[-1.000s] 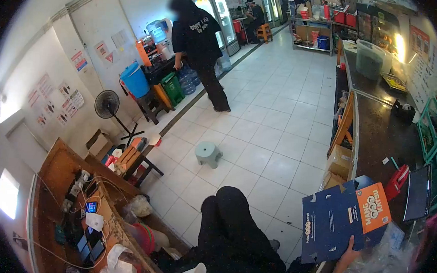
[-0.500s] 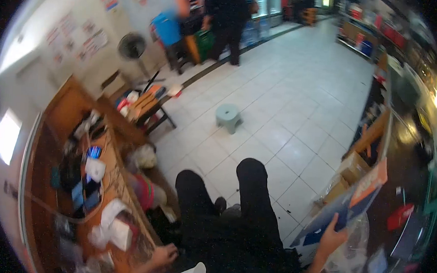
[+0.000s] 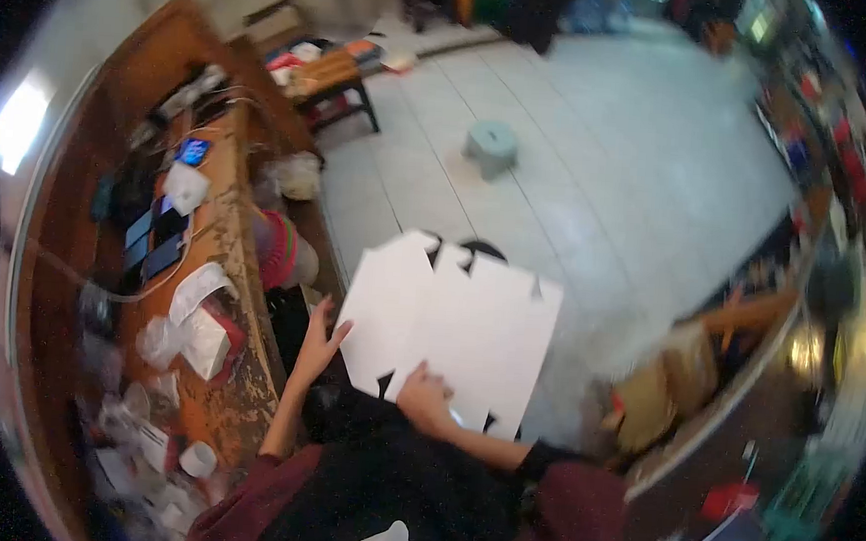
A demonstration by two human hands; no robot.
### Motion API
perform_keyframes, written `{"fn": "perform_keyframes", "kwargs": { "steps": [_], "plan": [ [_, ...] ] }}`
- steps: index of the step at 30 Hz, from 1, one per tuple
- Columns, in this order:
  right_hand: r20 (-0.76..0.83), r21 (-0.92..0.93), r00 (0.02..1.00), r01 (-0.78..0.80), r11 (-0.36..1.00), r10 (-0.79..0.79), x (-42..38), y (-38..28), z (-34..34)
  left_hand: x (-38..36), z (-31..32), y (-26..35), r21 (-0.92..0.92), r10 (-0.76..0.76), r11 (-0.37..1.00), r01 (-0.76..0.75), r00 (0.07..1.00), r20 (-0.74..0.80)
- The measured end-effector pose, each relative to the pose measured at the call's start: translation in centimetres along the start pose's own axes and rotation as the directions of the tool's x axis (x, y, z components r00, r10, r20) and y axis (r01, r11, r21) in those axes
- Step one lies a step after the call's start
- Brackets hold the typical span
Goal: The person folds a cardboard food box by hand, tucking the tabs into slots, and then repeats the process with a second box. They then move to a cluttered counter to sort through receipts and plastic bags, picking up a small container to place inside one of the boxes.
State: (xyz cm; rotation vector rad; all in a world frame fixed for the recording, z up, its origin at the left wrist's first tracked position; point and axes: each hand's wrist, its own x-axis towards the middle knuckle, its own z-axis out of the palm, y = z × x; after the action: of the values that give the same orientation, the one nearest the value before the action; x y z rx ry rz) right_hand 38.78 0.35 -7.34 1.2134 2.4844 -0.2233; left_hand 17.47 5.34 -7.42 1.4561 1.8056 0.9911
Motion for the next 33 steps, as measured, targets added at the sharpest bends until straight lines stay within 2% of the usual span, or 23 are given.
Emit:
{"fn": "perform_keyframes", "kwargs": {
  "steps": [1,2,4,5,6,7,8,10,11,12,13,14,15,16,18,20,22,23,24,26,28,30,33],
  "plan": [
    [-0.112,0.0,0.993,-0.048,0.999,0.048,-0.3,-0.1,0.3,1.1,0.8,1.1,0.167,0.075,0.983,-0.081,0.996,0.044],
    [-0.079,0.062,0.991,-0.108,0.992,0.112,-0.9,-0.3,0.4,1.6,1.3,1.7,0.179,0.082,0.978,-0.105,0.988,0.133],
    [-0.274,-0.195,0.959,-0.134,0.972,0.077,-2.0,0.6,-0.3,2.8,2.9,2.8,0.14,-0.015,0.99,-0.008,0.987,0.16],
    [-0.26,-0.163,0.958,-0.171,0.972,0.125,-2.7,1.3,-0.9,3.0,3.1,2.8,0.124,0.037,0.991,-0.058,0.986,0.161],
    [-0.259,0.199,0.957,-0.08,0.977,0.131,-3.7,2.3,-1.7,3.1,3.2,2.4,0.086,0.037,0.995,-0.055,0.98,0.198],
    [-0.276,0.539,0.95,0.03,0.842,0.143,-4.3,3.4,-2.0,3.2,3.1,1.8,0.059,0.039,0.997,-0.054,0.972,0.232],
    [-0.272,0.569,0.945,0.007,0.822,0.18,-5.0,4.7,-1.8,3.2,2.8,1.7,0.093,0.029,0.994,-0.052,0.972,0.233],
    [-0.206,0.955,0.931,0.124,0.269,0.302,-6.3,7.7,-0.9,3.8,1.6,-0.5,0.098,0.066,0.991,-0.093,0.966,0.249],
    [-0.075,0.997,0.875,0.06,0.048,0.478,-6.9,9.4,0.6,4.1,1.4,-1.2,0.083,0.09,0.99,-0.11,0.972,0.216],
    [-0.186,0.982,0.666,0.099,0.161,0.722,-7.5,11.3,2.1,3.9,0.9,-1.0,0.098,0.094,0.988,-0.121,0.965,0.246],
    [-0.072,0.996,0.481,0.087,0.034,0.873,-7.7,13.0,3.7,3.5,0.2,-0.4,0.081,-0.018,0.997,-0.002,0.968,0.251],
    [0.036,0.978,0.465,0.166,-0.127,0.885,-8.8,15.5,5.7,3.1,-0.2,0.1,0.074,-0.137,0.99,0.122,0.958,0.252],
    [0.075,0.973,0.366,0.178,-0.149,0.928,-8.7,17.7,9.3,2.8,-0.3,0.3,0.099,-0.148,0.987,0.126,0.952,0.268],
    [0.187,0.972,0.294,0.084,-0.221,0.937,-8.8,19.3,13.3,2.7,-0.4,0.4,0.065,-0.186,0.982,0.175,0.947,0.262],
    [0.189,0.96,0.145,-0.234,-0.152,0.971,-7.5,20.4,27.6,2.9,-1.0,-0.6,0.03,-0.185,0.982,0.184,0.946,0.266],
    [0.201,0.763,0.337,-0.643,0.069,0.92,-8.3,18.6,33.9,2.8,-1.1,0.7,0.064,-0.254,0.967,0.246,0.934,0.253],
    [0.643,0.715,0.503,-0.665,-0.216,0.578,-8.9,15.9,37.7,2.5,-1.5,1.1,0.105,-0.327,0.945,0.311,0.915,0.238],
    [0.744,0.641,0.511,-0.726,-0.247,0.43,-9.2,14.3,39.5,2.5,-1.7,1.0,0.09,-0.331,0.944,0.318,0.91,0.251],
    [0.821,0.565,0.502,-0.784,-0.256,0.272,-9.2,12.9,40.4,2.6,-1.9,1.1,0.07,-0.333,0.943,0.326,0.906,0.26],
    [0.8,0.574,0.562,-0.819,0.006,0.212,-8.8,12.4,39.0,3.0,-2.3,2.0,0.091,-0.325,0.946,0.312,0.893,0.311],
    [0.726,0.628,0.614,-0.776,0.067,0.308,-6.9,13.4,39.0,3.0,-2.2,2.0,0.108,-0.326,0.945,0.308,0.873,0.364],
    [0.54,0.703,0.69,-0.685,0.193,0.481,-4.4,14.5,39.9,3.7,-1.5,1.4,-0.06,-0.37,0.902,0.428,0.836,0.405],
    [0.578,0.671,0.614,-0.732,0.114,0.538,-1.9,16.7,39.3,4.5,-0.6,3.1,-0.11,-0.478,0.818,0.565,0.773,0.417]
  ]
}}
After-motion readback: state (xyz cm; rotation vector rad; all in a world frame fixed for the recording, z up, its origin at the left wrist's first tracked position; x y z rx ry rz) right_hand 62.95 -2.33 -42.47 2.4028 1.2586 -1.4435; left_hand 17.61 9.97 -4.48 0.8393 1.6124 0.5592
